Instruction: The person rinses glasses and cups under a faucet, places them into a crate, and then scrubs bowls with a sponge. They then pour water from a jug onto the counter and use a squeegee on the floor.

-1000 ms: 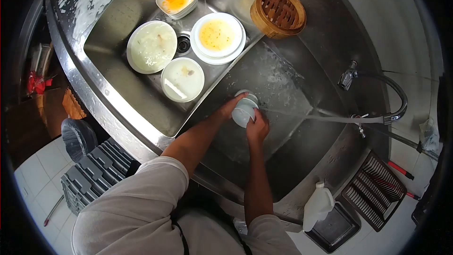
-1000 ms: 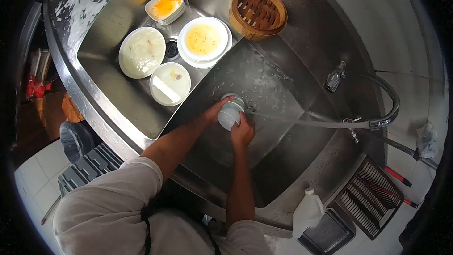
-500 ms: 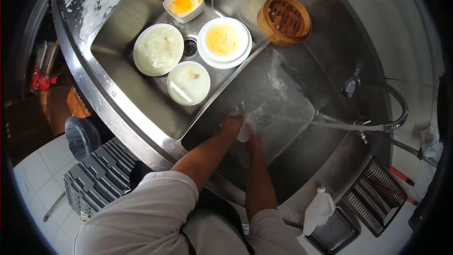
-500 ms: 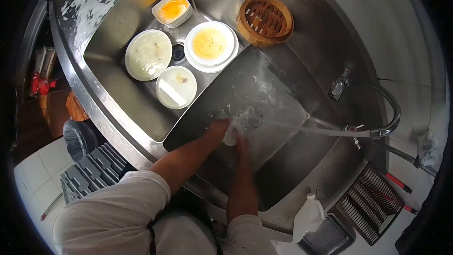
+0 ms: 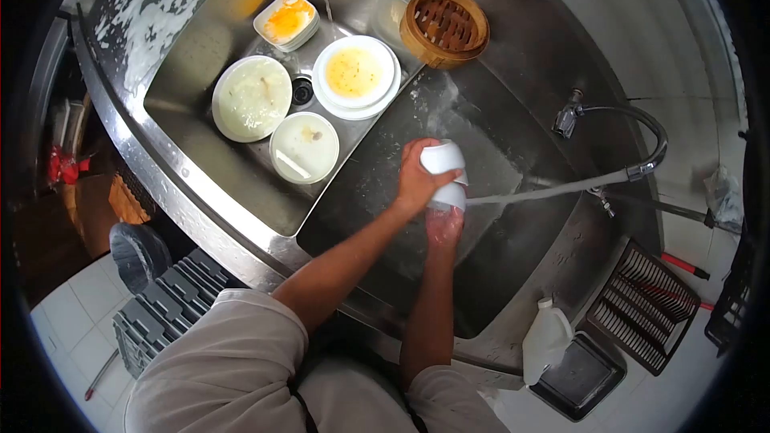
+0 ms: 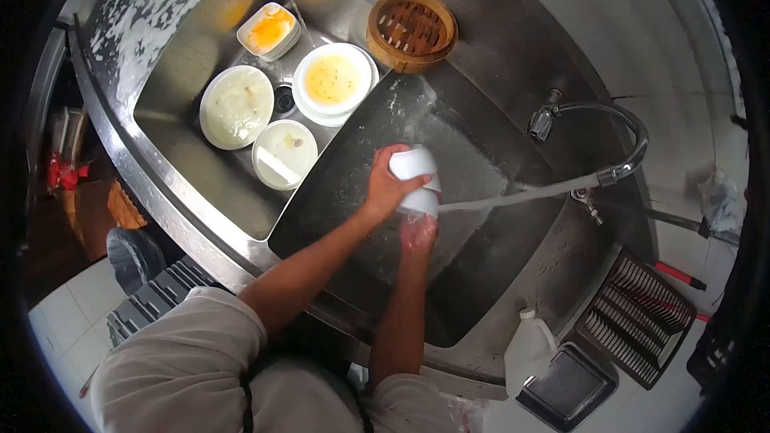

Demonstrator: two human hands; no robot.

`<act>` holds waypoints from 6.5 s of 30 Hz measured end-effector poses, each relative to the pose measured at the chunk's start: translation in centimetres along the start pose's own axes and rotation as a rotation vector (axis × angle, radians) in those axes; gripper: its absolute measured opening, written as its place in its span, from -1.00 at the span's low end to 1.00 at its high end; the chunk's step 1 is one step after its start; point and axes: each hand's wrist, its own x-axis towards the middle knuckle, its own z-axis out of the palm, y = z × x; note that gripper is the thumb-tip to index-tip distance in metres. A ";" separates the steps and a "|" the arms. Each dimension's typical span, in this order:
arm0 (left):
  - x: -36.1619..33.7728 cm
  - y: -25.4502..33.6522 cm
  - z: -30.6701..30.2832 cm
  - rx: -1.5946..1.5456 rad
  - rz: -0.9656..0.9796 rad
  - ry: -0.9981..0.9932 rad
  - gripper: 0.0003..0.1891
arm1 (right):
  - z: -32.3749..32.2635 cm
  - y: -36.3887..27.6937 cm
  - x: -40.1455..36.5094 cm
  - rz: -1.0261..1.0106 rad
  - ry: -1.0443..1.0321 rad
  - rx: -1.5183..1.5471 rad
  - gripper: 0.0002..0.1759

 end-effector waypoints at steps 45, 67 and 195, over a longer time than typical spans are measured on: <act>1.1 -3.5 -6.9 -1.164 -0.806 -0.447 -0.41 | 7.3 2.0 -3.2 -0.977 0.008 -1.468 -0.56; 1.6 17.8 -6.4 -0.955 -0.220 -0.812 -0.25 | 23.8 -7.7 -12.8 -1.570 -0.039 -1.354 -0.89; -29.9 -4.1 -70.6 0.567 -0.602 0.367 -0.77 | -6.0 -34.1 -25.1 -0.116 0.649 -2.670 -0.58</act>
